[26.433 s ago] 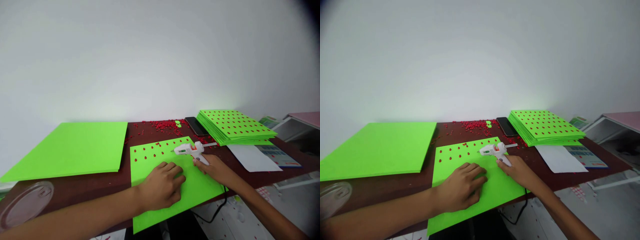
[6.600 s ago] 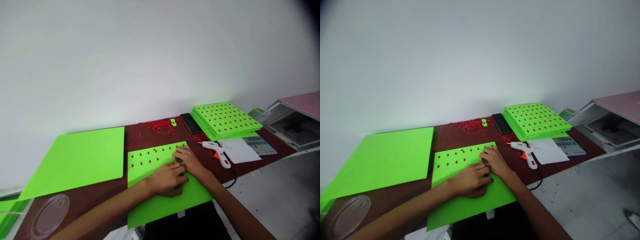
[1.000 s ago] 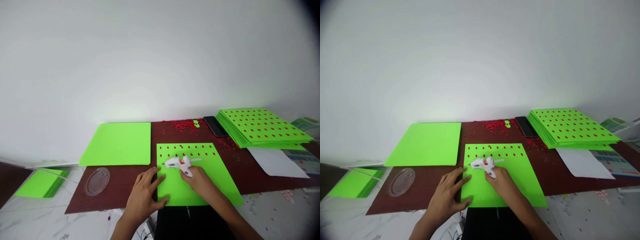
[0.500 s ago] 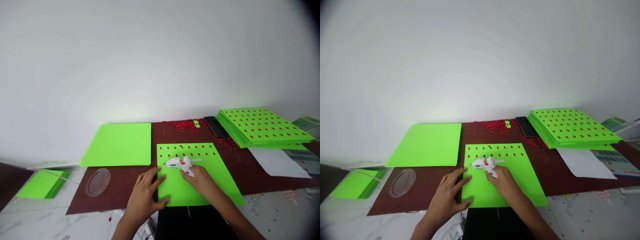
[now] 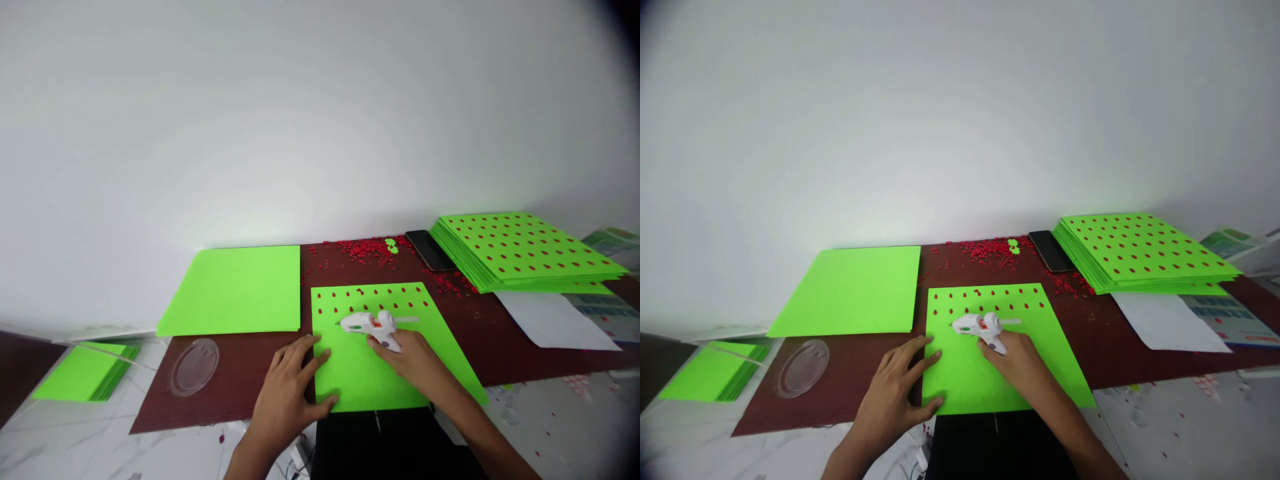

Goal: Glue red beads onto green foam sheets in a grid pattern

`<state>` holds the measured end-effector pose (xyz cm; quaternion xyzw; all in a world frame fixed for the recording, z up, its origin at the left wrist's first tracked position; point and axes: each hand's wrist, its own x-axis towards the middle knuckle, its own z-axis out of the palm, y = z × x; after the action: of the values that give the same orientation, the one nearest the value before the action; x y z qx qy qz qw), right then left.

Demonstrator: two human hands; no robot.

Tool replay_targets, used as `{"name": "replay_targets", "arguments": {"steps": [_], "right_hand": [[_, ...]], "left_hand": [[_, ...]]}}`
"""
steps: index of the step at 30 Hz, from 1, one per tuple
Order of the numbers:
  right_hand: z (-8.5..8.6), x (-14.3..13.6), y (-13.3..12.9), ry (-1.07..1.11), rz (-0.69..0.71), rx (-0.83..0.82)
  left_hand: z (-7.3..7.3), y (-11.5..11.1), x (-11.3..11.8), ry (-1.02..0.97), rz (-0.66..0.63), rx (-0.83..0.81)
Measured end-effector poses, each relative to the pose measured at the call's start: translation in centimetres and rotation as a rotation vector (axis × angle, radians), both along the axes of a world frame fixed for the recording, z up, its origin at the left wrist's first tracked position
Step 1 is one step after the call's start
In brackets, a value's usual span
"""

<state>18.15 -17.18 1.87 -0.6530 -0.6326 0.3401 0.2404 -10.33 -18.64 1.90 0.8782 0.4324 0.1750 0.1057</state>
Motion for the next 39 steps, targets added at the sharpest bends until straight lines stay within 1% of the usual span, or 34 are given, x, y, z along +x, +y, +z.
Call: {"name": "replay_targets", "arguments": {"steps": [2,4,9,15,20,23,26,31,34,39], "right_hand": [[0.1,0.8,0.0,-0.006,-0.019,0.002],[0.1,1.3,0.1,0.007,-0.005,0.012],[0.0,1.2,0.1,0.034,0.015,0.013],[-1.0,1.4,0.3,-0.004,0.048,0.047],[-1.8,1.3,0.4,-0.015,0.051,0.148],[-2.0,1.3,0.3,-0.045,0.052,0.163],[-1.8,1.4,0.3,-0.057,0.060,0.163],[-0.9,1.8,0.4,-0.038,0.091,0.130],[-0.5,1.7,0.6,-0.025,0.093,0.150],[-0.5,1.5,0.0,-0.026,0.051,0.126]], "left_hand": [[0.0,0.0,0.0,0.002,-0.001,-0.002],[-0.1,0.0,0.0,0.005,0.003,-0.008],[-0.1,0.0,0.0,0.001,0.001,-0.018],[0.0,-0.1,-0.1,0.004,-0.004,-0.028],[-0.1,0.0,-0.1,0.007,-0.004,-0.028],[-0.1,0.0,0.0,0.008,-0.004,-0.025],[-0.2,0.0,-0.1,0.010,-0.003,-0.025],[-0.2,0.0,-0.1,0.014,-0.005,-0.022],[-0.1,-0.1,-0.1,0.013,0.004,-0.021],[-0.1,0.0,0.0,0.010,0.007,-0.028]]}}
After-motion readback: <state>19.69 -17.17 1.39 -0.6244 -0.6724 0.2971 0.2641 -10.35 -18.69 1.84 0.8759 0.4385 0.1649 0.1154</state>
